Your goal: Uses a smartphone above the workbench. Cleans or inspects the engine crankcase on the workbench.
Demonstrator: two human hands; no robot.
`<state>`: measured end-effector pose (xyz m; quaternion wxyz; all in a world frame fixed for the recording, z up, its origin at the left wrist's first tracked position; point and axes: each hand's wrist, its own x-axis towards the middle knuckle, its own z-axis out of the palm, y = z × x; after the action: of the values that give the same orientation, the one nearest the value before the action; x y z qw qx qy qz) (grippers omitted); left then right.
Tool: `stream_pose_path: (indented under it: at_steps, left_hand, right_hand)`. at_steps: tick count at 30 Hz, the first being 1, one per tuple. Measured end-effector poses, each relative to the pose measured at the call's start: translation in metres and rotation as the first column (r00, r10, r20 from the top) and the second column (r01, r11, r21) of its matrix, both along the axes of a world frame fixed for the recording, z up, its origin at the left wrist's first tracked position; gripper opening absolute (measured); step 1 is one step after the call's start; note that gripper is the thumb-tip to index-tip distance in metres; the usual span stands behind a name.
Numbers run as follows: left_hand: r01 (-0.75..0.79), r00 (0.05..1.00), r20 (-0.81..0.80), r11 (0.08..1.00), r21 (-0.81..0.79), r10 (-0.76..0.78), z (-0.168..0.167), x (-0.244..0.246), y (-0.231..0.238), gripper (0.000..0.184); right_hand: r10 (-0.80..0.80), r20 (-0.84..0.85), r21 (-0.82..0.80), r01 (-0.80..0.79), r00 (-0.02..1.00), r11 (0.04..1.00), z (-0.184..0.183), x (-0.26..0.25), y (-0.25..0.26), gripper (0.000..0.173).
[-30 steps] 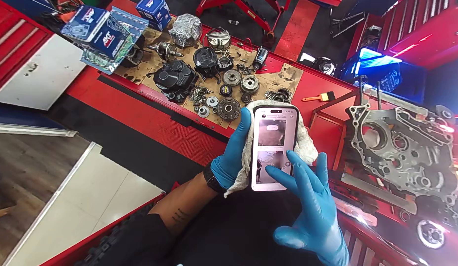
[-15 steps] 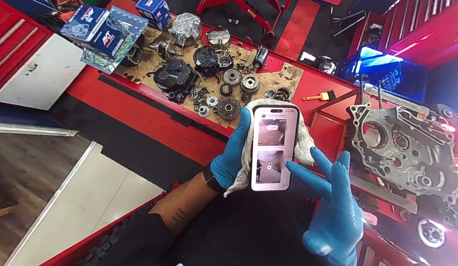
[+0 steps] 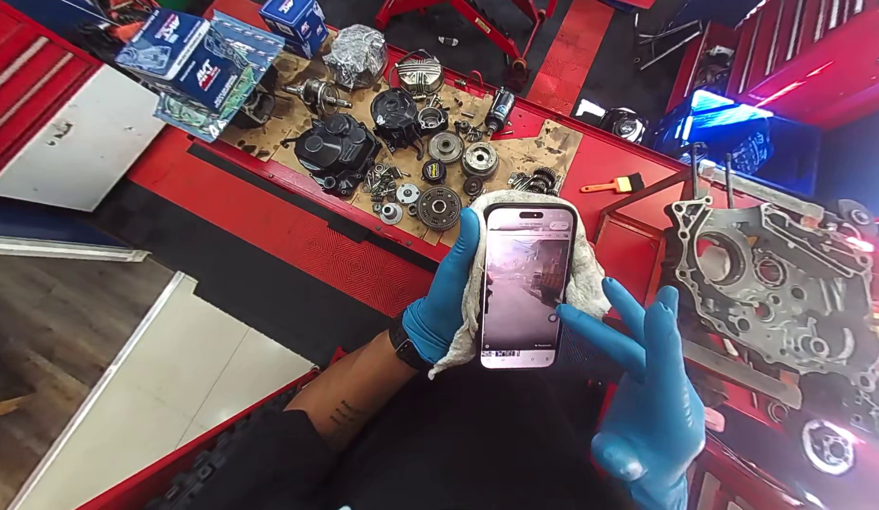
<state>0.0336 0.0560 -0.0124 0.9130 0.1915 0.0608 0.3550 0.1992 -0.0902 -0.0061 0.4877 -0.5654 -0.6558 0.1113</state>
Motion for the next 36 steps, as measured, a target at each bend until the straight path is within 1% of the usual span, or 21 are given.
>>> stream_pose_path:
  at_steps: [10,16,21,23,30,32,36]
  left_hand:
    - [-0.004,1.000,-0.009,1.000,0.030,0.004,-0.0014,0.0004,0.0008,0.053]
    - [-0.008,1.000,-0.020,1.000,0.008,0.009,0.0002,0.0004,0.0001,0.050]
    - [-0.051,0.994,-0.096,0.999,0.000,0.051,0.0029,0.0000,-0.0010,0.049]
    - [-0.032,0.998,-0.058,1.000,-0.001,0.031,0.0025,-0.0004,-0.0004,0.051]
    - [-0.042,0.996,-0.078,0.999,0.001,0.042,0.0028,-0.0005,-0.0004,0.051]
    - [-0.019,0.999,-0.041,1.000,0.008,0.020,0.0017,-0.0011,0.0004,0.052]
    - [0.007,1.000,-0.019,1.000,0.000,-0.007,0.0019,-0.0013,0.0010,0.051]
  right_hand:
    - [-0.051,-0.011,-0.006,0.051,0.999,0.999,-0.0014,0.0071,-0.0016,0.086]
    - [-0.062,-0.008,0.003,0.062,0.998,0.998,-0.0015,0.0084,-0.0014,0.086]
    - [-0.060,-0.013,0.000,0.060,0.998,0.998,-0.0010,0.0085,-0.0003,0.086]
    - [-0.058,-0.011,-0.001,0.058,0.998,0.998,-0.0007,0.0089,0.0000,0.086]
    - [-0.069,-0.010,0.005,0.069,0.998,0.998,-0.0009,0.0084,0.0022,0.086]
    - [-0.066,-0.007,0.002,0.066,0.998,0.998,-0.0009,0.0091,0.0022,0.086]
    - [-0.067,-0.009,0.008,0.067,0.998,0.998,-0.0016,0.0096,0.0027,0.086]
